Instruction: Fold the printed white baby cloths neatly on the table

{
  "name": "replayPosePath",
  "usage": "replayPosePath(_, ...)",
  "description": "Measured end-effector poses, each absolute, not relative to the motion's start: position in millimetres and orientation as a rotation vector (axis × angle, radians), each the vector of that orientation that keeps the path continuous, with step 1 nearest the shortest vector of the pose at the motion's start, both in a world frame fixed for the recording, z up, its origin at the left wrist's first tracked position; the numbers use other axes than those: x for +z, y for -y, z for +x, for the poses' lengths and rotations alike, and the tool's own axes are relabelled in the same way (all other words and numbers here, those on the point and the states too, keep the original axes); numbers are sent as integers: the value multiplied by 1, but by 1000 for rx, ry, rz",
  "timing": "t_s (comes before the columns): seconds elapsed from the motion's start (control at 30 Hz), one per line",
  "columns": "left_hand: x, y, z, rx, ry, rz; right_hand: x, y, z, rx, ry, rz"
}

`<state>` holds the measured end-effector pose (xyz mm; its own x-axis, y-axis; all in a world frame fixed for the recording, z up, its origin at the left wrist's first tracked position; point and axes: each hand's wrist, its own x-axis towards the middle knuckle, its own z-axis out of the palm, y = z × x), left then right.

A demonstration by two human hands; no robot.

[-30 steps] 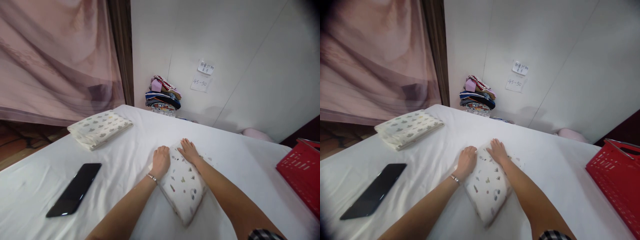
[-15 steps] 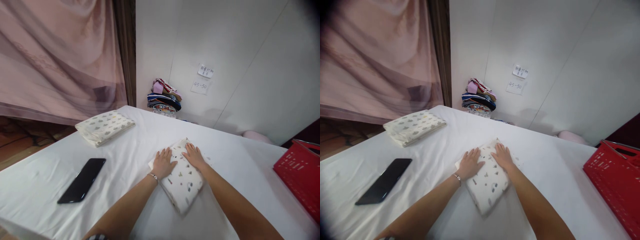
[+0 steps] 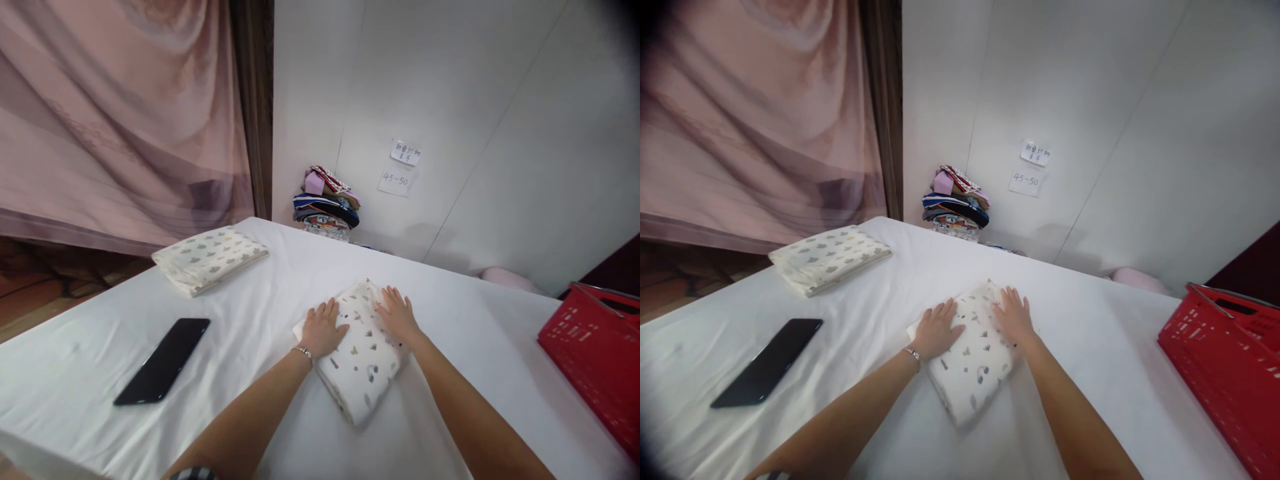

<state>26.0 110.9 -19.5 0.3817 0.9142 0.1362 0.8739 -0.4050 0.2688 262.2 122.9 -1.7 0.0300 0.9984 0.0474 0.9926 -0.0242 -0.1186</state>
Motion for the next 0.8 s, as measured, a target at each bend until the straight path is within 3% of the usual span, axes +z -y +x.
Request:
replayPosePath(0.33, -19, -110, 27, 420, -1640, 2492, -15, -111, 279, 194, 2054, -2313)
replayPosePath(0.57, -15, -107, 27, 444, -1660, 2502, 0, -157, 237, 181, 2348, -1968)
replayPosePath(0.8, -13, -103, 26, 498, -1653, 2512, -11, -195, 220, 194, 2330, -1985)
